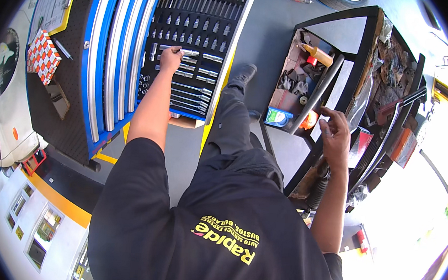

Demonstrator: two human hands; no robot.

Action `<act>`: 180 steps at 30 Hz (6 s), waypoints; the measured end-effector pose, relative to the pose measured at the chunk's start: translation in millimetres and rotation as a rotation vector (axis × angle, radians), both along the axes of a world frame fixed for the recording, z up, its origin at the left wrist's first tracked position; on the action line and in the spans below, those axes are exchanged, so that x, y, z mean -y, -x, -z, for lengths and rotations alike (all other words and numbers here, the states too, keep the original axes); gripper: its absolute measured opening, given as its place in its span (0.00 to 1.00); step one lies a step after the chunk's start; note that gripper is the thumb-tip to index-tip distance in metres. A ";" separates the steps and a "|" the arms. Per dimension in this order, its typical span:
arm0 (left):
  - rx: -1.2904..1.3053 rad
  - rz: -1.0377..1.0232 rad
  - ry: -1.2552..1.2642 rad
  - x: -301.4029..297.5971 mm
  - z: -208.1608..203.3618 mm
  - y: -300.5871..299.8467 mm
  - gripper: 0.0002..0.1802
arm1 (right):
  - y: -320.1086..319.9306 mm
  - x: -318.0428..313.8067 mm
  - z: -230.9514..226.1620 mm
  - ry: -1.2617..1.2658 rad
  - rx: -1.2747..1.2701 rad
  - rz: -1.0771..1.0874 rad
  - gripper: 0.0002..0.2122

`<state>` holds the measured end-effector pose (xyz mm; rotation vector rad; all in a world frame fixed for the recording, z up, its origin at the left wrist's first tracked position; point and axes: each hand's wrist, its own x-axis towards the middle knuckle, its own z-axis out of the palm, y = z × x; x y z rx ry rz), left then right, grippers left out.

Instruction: The person opens and closes multiple drawers in a blue tool chest, selects various sockets and a ratchet, and places them on a parts cart. The person also picks up a green power tool and a smartphone from the cart.

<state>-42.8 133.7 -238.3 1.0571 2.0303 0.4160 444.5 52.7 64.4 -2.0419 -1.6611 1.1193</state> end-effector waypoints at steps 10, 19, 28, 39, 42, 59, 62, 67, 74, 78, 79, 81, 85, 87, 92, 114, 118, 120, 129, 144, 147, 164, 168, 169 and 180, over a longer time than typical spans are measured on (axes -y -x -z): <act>-0.378 0.029 0.179 -17.0 -13.2 -20.9 0.17 | 11.6 3.5 7.6 0.112 -0.052 -0.005 0.15; -0.429 0.096 0.469 -40.7 -28.3 -23.7 0.21 | 12.2 -0.8 13.9 0.137 -0.051 -0.017 0.15; -0.599 0.156 0.584 -47.8 -38.9 -36.6 0.27 | 14.0 0.4 0.3 0.159 -0.122 0.100 0.15; -0.334 0.388 0.323 15.7 -17.7 -14.5 0.30 | -10.4 76.2 -8.2 0.030 -0.246 0.234 0.12; -0.213 0.344 0.388 34.1 -41.1 -33.3 0.25 | -9.5 102.1 -14.0 -0.053 -0.288 0.308 0.12; 0.045 0.569 0.347 39.0 -162.0 -112.5 0.15 | -43.2 309.2 -32.8 -0.055 -0.362 0.982 0.12; 0.073 0.652 0.361 51.8 -170.3 -114.0 0.15 | -52.5 341.1 -27.1 -0.092 -0.258 1.068 0.12; 0.073 0.763 0.433 77.0 -183.1 -114.8 0.15 | -69.5 372.3 -17.8 -0.084 -0.204 1.147 0.12; 0.051 0.736 0.515 93.0 -197.5 -110.2 0.16 | -65.9 371.8 -17.2 -0.122 -0.178 1.145 0.13; 0.039 0.720 0.507 99.2 -201.5 -104.7 0.16 | -68.9 362.3 -20.9 -0.091 -0.193 1.142 0.12; 0.031 0.711 0.522 100.5 -202.0 -103.6 0.16 | -71.1 362.5 -20.5 -0.091 -0.212 1.144 0.12; 0.057 0.703 0.511 104.3 -200.0 -100.7 0.16 | -73.9 362.7 -15.3 -0.132 -0.261 1.121 0.12; 0.182 0.652 0.497 114.3 -186.4 -84.0 0.15 | -89.7 367.2 5.0 -0.214 -0.278 1.009 0.12; 0.160 0.745 0.425 120.7 -176.4 -73.6 0.11 | -89.8 363.6 16.6 -0.465 -0.582 1.001 0.16; 0.259 0.424 0.161 144.5 -177.7 -60.0 0.11 | -126.6 324.6 41.5 -0.163 -0.459 0.992 0.17; 0.664 -0.087 -0.042 104.4 -269.0 19.5 0.17 | -50.4 58.7 -42.9 -0.006 -0.380 0.332 0.12; 0.573 0.026 0.156 80.3 -241.2 -4.0 0.15 | -43.0 23.0 -51.9 -0.019 -0.288 0.324 0.12; 0.538 0.084 0.251 65.8 -228.5 -12.7 0.14 | -42.1 10.7 -57.8 0.017 -0.296 0.345 0.12; 0.467 0.306 0.270 -35.4 -217.5 -20.8 0.19 | -51.7 22.4 -61.6 -0.009 -0.282 0.604 0.14; 0.139 0.348 0.518 -70.3 -277.3 -35.4 0.22 | -247.0 44.4 -45.9 -0.274 0.337 1.244 0.22; 0.036 0.350 0.622 -63.3 -292.0 -42.1 0.23 | -268.7 34.2 -27.2 -0.215 0.608 1.116 0.37; -0.163 0.623 0.630 -166.2 -325.2 -195.5 0.22 | -378.0 59.4 -27.1 -0.253 0.165 1.176 0.36; -0.173 0.685 0.660 -170.5 -322.7 -213.5 0.22 | -413.4 83.9 -46.3 -0.332 0.041 1.124 0.33; -0.179 0.692 0.670 -171.1 -321.0 -216.8 0.22 | -415.3 85.3 -43.6 -0.294 0.068 1.077 0.37; -0.201 0.684 0.653 -173.3 -335.0 -226.2 0.21 | -335.7 54.5 19.0 -0.140 0.296 1.063 0.53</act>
